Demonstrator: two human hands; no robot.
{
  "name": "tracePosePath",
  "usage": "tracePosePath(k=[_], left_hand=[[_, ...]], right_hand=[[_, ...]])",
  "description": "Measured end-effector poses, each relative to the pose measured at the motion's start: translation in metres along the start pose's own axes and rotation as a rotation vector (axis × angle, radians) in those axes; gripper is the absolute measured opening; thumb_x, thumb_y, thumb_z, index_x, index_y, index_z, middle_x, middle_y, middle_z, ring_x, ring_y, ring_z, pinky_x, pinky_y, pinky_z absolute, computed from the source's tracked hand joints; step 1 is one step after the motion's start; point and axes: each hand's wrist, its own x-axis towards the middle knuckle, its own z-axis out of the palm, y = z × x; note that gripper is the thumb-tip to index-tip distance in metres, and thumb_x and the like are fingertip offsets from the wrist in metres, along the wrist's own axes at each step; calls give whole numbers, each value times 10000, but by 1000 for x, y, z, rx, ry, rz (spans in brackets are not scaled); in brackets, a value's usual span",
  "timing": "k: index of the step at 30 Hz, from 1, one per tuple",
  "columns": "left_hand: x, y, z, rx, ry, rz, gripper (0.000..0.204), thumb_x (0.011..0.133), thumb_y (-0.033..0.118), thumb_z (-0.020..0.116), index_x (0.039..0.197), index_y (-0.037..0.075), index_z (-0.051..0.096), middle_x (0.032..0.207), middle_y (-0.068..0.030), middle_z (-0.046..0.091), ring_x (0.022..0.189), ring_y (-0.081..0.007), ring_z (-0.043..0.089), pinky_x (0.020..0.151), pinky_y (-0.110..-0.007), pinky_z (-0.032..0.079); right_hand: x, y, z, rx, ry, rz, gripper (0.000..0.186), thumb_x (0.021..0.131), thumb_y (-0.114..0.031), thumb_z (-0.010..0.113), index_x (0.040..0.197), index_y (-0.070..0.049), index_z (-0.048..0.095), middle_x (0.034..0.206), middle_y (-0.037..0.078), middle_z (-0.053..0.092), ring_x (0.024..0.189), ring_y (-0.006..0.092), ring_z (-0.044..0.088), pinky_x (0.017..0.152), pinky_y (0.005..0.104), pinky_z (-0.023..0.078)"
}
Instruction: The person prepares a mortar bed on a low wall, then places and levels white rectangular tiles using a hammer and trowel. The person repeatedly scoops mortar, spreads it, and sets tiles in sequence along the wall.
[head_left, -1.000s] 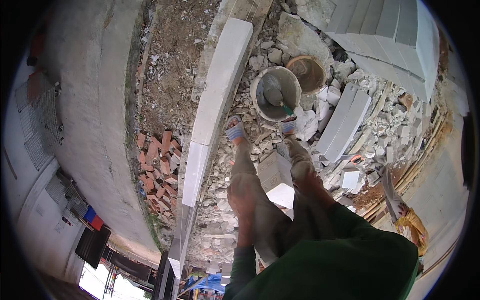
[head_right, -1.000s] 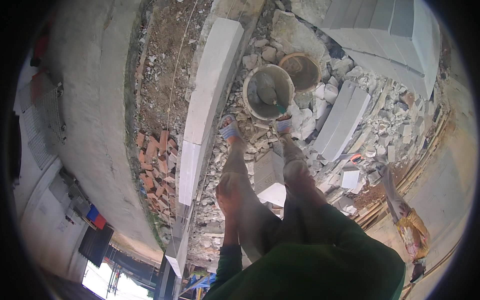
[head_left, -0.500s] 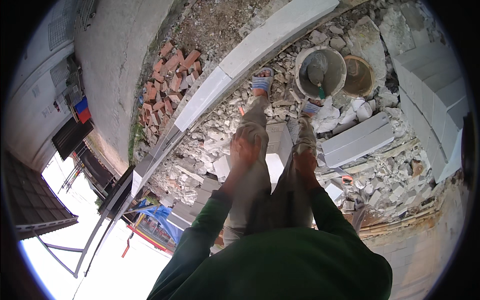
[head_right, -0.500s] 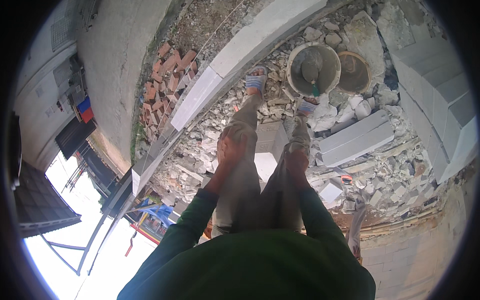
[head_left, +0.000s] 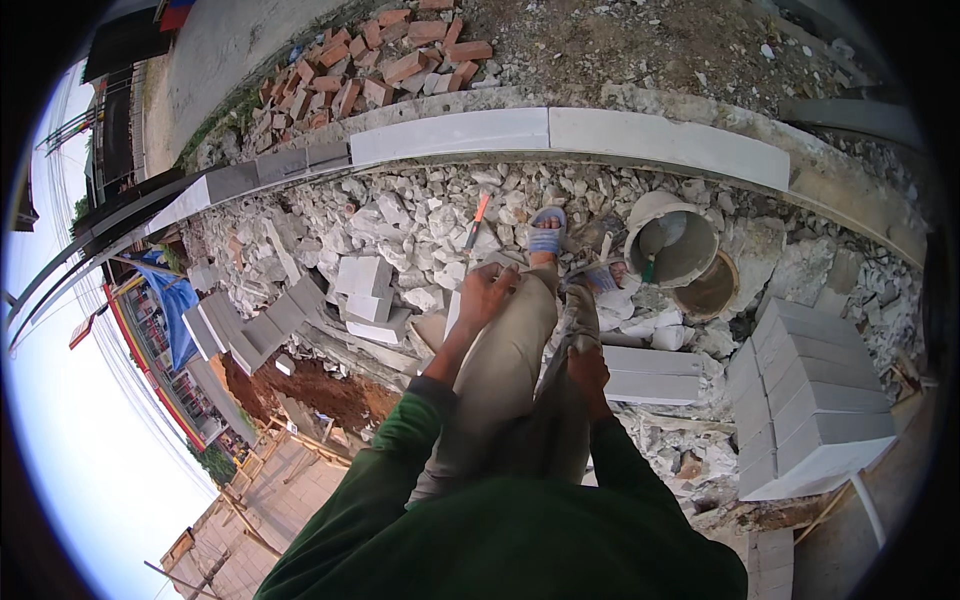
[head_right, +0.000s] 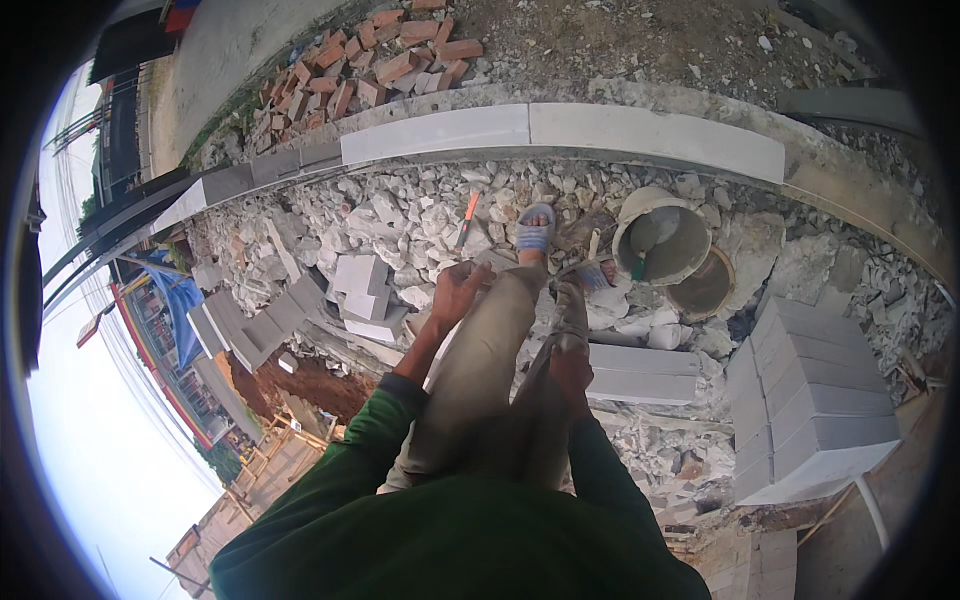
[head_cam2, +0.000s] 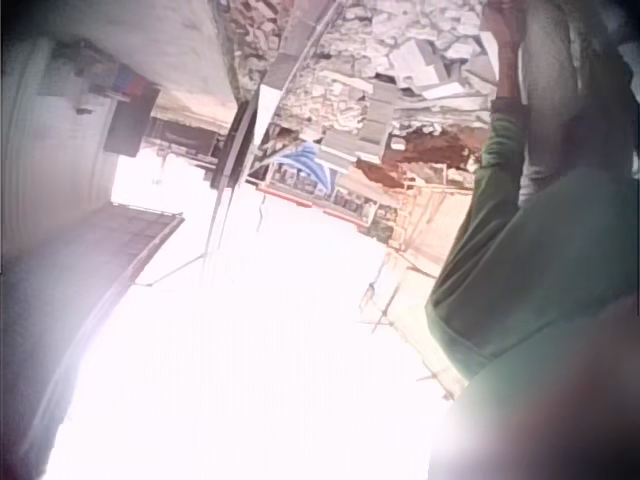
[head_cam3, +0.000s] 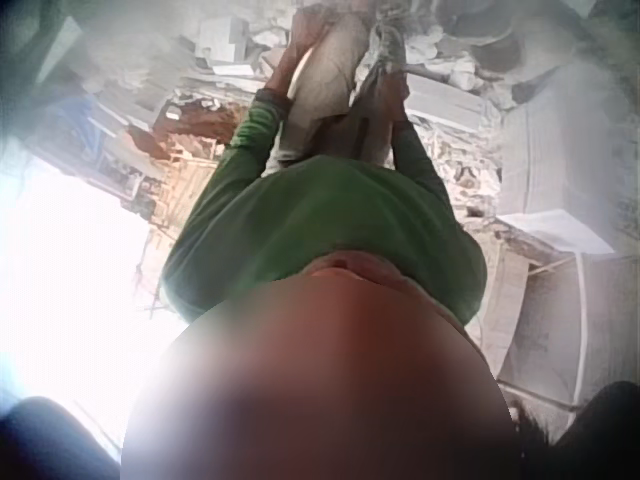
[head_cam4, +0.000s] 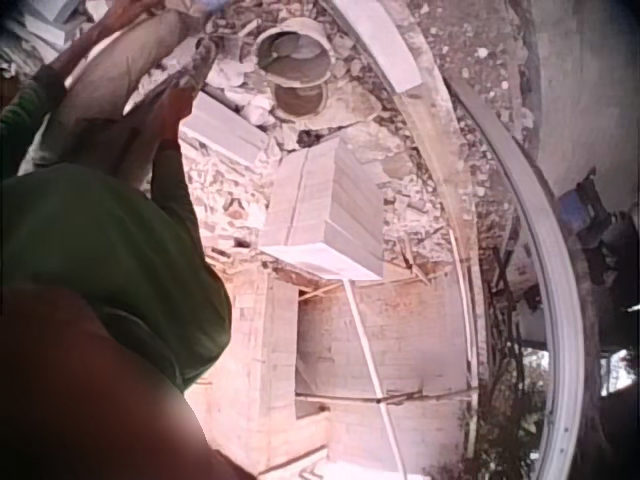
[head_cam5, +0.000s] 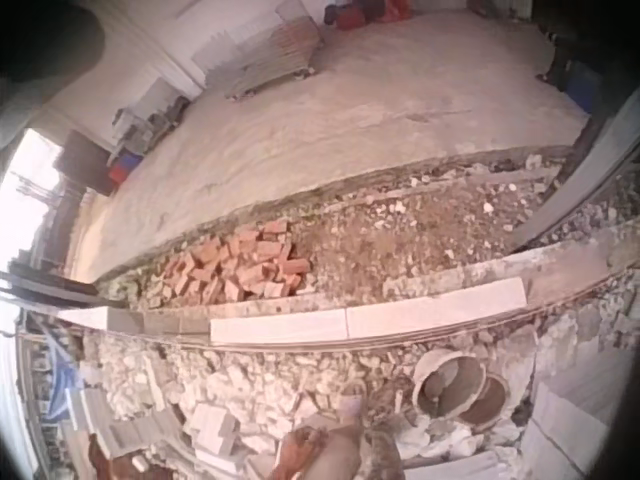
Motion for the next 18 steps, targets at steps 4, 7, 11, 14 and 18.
tracePosePath(k=[4,7,11,14,18], left_hand=[[74,-117,-17,242,266,156,405,918,322,726,1189,22,700,1037,-227,778,976,-337,763,890,-419,582],[140,-210,-25,419,102,-153,497,878,349,750,1246,22,677,1158,-248,747,1100,-373,728,935,-459,569],[238,-287,-23,506,111,-214,616,898,388,721,1331,-37,617,1127,-302,727,1119,-462,694,955,-521,546],[308,-320,-12,420,191,-101,741,917,412,697,1428,-87,501,1184,-351,686,1164,-494,656,996,-542,520],[360,-353,4,502,191,-260,794,916,319,687,1544,-35,356,1477,-335,493,1384,-475,488,1155,-516,404]], right_hand=[[-5,-9,-18,-1,-46,43,781,918,-644,644,1341,9,583,1244,265,706,1158,429,697,995,539,543],[-3,-12,-29,-42,-58,54,779,923,-646,634,1334,13,589,1218,268,713,1149,427,700,991,542,541],[6,-16,-42,-82,-2,28,763,923,-641,625,1303,20,607,1156,271,727,1101,436,711,955,538,556],[15,-17,-51,-82,-2,27,758,920,-631,624,1301,25,608,1113,281,731,1067,454,711,932,541,564],[22,-14,-58,-61,-16,-27,745,925,-615,619,1304,27,604,1079,288,731,1048,467,707,923,554,561]])
